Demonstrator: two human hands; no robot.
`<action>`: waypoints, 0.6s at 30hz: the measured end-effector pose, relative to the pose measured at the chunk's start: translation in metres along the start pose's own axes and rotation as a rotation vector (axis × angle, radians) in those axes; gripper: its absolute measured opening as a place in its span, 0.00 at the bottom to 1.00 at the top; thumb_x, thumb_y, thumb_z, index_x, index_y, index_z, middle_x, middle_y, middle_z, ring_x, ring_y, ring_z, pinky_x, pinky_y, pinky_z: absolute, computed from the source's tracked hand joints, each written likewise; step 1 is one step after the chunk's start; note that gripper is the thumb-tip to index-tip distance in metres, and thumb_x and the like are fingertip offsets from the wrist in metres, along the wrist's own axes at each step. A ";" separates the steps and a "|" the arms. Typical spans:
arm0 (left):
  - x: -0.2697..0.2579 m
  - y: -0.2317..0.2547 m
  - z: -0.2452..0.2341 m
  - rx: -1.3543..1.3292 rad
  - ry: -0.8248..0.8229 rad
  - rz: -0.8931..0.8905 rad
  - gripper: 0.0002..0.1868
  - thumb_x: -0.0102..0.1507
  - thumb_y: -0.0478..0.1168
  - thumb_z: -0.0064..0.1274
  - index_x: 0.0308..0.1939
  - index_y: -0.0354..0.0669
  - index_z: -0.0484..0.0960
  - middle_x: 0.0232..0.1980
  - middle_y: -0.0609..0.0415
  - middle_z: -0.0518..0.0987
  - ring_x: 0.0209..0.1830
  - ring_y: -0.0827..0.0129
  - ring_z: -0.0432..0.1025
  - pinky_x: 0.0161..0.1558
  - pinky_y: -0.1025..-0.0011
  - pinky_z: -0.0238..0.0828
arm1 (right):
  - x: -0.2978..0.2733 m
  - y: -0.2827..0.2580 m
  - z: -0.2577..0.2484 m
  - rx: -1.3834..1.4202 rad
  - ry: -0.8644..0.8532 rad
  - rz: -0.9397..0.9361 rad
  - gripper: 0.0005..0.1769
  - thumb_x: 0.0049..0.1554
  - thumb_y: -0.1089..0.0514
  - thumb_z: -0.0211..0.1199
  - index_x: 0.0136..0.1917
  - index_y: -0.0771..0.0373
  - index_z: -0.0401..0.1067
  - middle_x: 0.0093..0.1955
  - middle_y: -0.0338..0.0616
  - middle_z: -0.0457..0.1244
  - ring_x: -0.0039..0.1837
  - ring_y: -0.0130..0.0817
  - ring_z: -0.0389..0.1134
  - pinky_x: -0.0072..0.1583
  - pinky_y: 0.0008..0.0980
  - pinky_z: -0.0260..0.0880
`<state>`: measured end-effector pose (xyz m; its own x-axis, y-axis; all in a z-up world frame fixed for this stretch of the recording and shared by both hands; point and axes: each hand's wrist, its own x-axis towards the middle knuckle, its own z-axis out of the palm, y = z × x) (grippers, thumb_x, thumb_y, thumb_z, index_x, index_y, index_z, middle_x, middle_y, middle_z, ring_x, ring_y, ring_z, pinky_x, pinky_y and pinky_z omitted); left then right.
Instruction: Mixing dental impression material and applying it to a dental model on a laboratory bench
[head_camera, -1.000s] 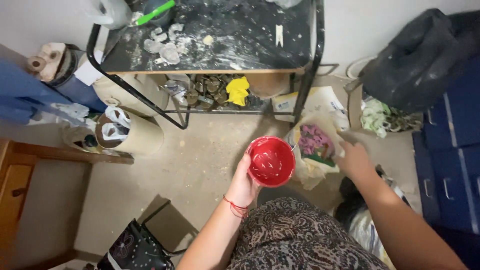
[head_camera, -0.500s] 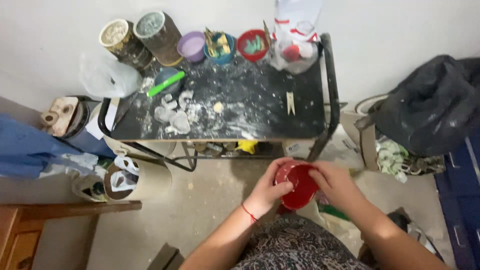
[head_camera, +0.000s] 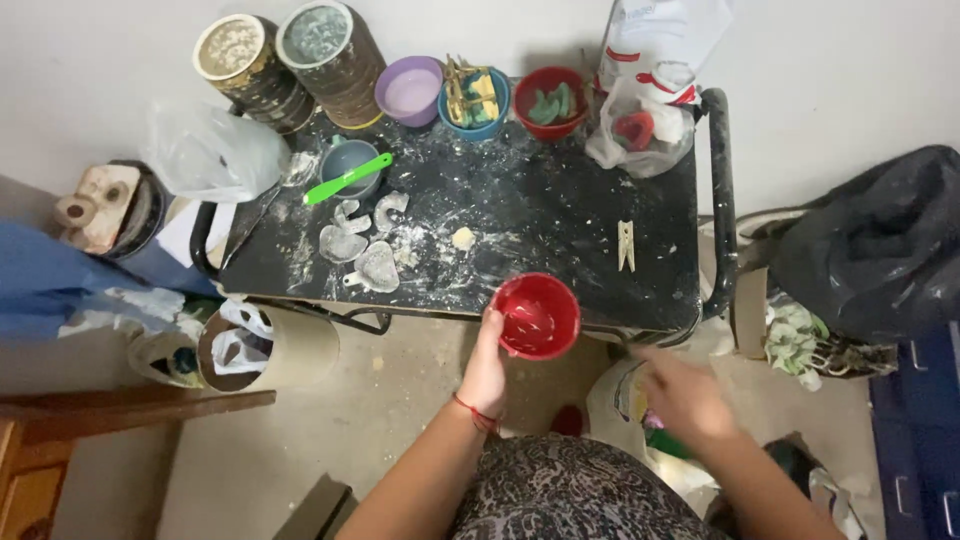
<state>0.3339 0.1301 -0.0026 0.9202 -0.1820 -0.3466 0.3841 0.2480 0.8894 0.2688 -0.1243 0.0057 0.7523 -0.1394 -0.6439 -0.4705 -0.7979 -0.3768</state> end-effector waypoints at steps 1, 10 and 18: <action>0.006 -0.001 -0.003 -0.141 0.061 -0.086 0.35 0.65 0.62 0.38 0.72 0.51 0.71 0.67 0.51 0.75 0.69 0.60 0.68 0.63 0.60 0.68 | -0.002 -0.024 0.001 0.036 -0.022 -0.081 0.36 0.64 0.51 0.51 0.84 0.40 0.50 0.67 0.34 0.70 0.62 0.32 0.75 0.61 0.38 0.79; 0.064 0.049 -0.088 0.146 -0.047 -0.262 0.28 0.65 0.46 0.50 0.68 0.41 0.76 0.64 0.45 0.80 0.64 0.56 0.75 0.62 0.60 0.74 | -0.001 -0.158 0.013 0.508 -0.111 -0.414 0.60 0.61 0.64 0.55 0.83 0.52 0.08 0.89 0.46 0.33 0.84 0.46 0.49 0.81 0.54 0.44; 0.112 0.102 -0.194 0.070 -0.009 -0.334 0.28 0.66 0.39 0.42 0.71 0.40 0.74 0.59 0.43 0.80 0.52 0.53 0.75 0.41 0.59 0.75 | 0.068 -0.238 0.052 0.044 -0.123 -0.492 0.48 0.66 0.48 0.50 0.85 0.65 0.26 0.88 0.59 0.26 0.87 0.51 0.24 0.82 0.49 0.23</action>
<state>0.4905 0.3195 -0.0084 0.7433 -0.2511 -0.6201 0.6580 0.1070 0.7454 0.4077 0.0868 0.0173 0.8312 0.3191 -0.4553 -0.0946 -0.7257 -0.6815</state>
